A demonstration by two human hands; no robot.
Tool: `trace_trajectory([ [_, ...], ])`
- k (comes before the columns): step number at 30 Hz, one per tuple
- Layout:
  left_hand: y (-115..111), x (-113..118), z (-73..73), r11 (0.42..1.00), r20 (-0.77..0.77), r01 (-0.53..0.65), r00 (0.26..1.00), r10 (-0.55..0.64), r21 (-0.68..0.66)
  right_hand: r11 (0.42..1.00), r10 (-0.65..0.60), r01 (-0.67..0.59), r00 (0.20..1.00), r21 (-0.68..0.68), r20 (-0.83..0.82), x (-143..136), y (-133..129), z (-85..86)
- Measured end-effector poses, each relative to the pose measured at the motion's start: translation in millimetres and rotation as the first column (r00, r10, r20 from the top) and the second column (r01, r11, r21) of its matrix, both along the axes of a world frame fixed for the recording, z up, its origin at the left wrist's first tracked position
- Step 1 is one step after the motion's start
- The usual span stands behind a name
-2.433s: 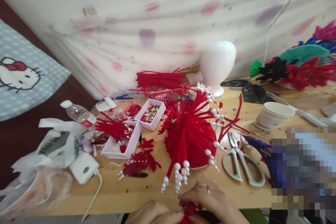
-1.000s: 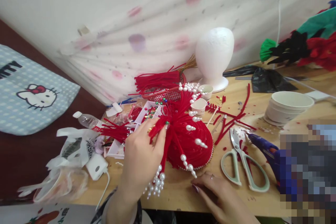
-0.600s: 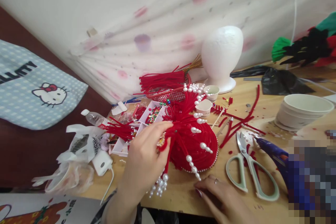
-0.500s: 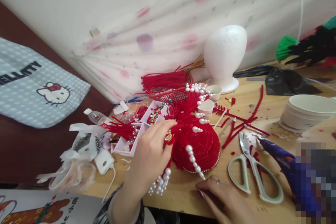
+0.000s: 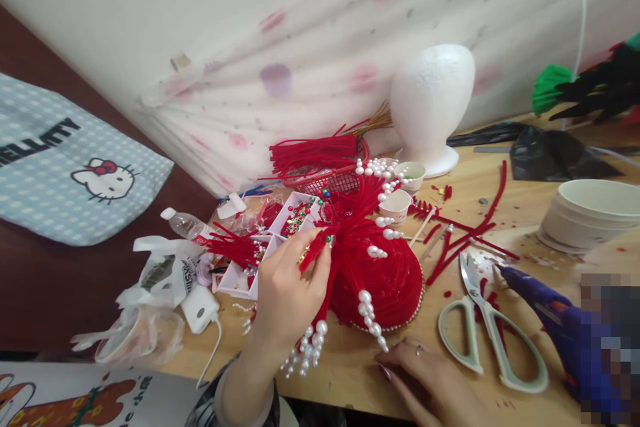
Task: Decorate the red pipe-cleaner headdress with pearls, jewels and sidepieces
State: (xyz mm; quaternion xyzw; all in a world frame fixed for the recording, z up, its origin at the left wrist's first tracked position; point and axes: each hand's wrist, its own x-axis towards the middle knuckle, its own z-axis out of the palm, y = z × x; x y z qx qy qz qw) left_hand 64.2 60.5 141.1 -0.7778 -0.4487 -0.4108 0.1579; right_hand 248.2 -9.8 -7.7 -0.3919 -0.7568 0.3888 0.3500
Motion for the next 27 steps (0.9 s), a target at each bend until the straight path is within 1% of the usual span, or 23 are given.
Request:
trace_trajectory([
  [2,-3,0,-1.3,1.0,-0.019,-0.011,1.0,0.011,0.028,1.0,0.004,-0.004,1.0,-0.015,0.008,0,0,0.0],
  [6,-10,-4,-12.3,0.996,-0.054,-0.049,0.997,0.053,0.074,1.0,0.005,-0.005,1.0,-0.025,0.007,0,0,0.8],
  [8,-13,-10,-17.3,0.99,-0.017,-0.106,0.994,0.108,0.088,1.0,0.001,-0.001,1.0,-0.017,0.0,0,0,1.2],
  [11,-17,-19,-20.2,0.968,0.083,-0.228,0.972,0.22,0.109,1.0,0.008,-0.008,1.0,-0.008,-0.006,0,0,2.0],
  [13,-19,-22,-21.0,0.963,0.12,-0.264,0.959,0.257,0.047,1.0,0.005,-0.005,1.0,-0.002,-0.007,0,0,3.0],
  [15,-20,-23,-23.2,0.97,0.135,-0.225,0.962,0.236,-0.09,1.0,-0.006,0.006,1.0,0.007,-0.007,0,-1,4.1],
  [17,-21,-22,-27.4,0.962,0.171,-0.17,0.963,0.208,-0.214,1.0,-0.019,0.019,1.0,0.018,-0.007,-1,-1,4.7],
  [19,-20,-21,-32.6,0.954,0.214,-0.166,0.951,0.222,-0.248,0.999,-0.019,0.019,1.0,0.036,-0.011,-1,-1,4.5],
  [21,-19,-22,-37.1,0.957,0.249,-0.19,0.937,0.244,-0.22,0.998,-0.014,0.015,1.0,0.054,-0.012,-1,-1,3.7],
  [23,-18,-23,-40.2,0.958,0.286,-0.181,0.927,0.242,-0.222,0.999,-0.004,0.004,1.0,0.054,-0.005,-1,0,3.2],
  [25,-15,-23,-42.5,0.948,0.335,-0.115,0.917,0.216,-0.297,0.999,0.004,-0.004,1.0,0.038,0.01,-1,1,3.5],
  [27,-12,-23,-45.6,0.914,0.394,-0.038,0.894,0.211,-0.405,0.999,0.001,-0.001,1.0,0.038,0.013,-1,1,4.8],
])
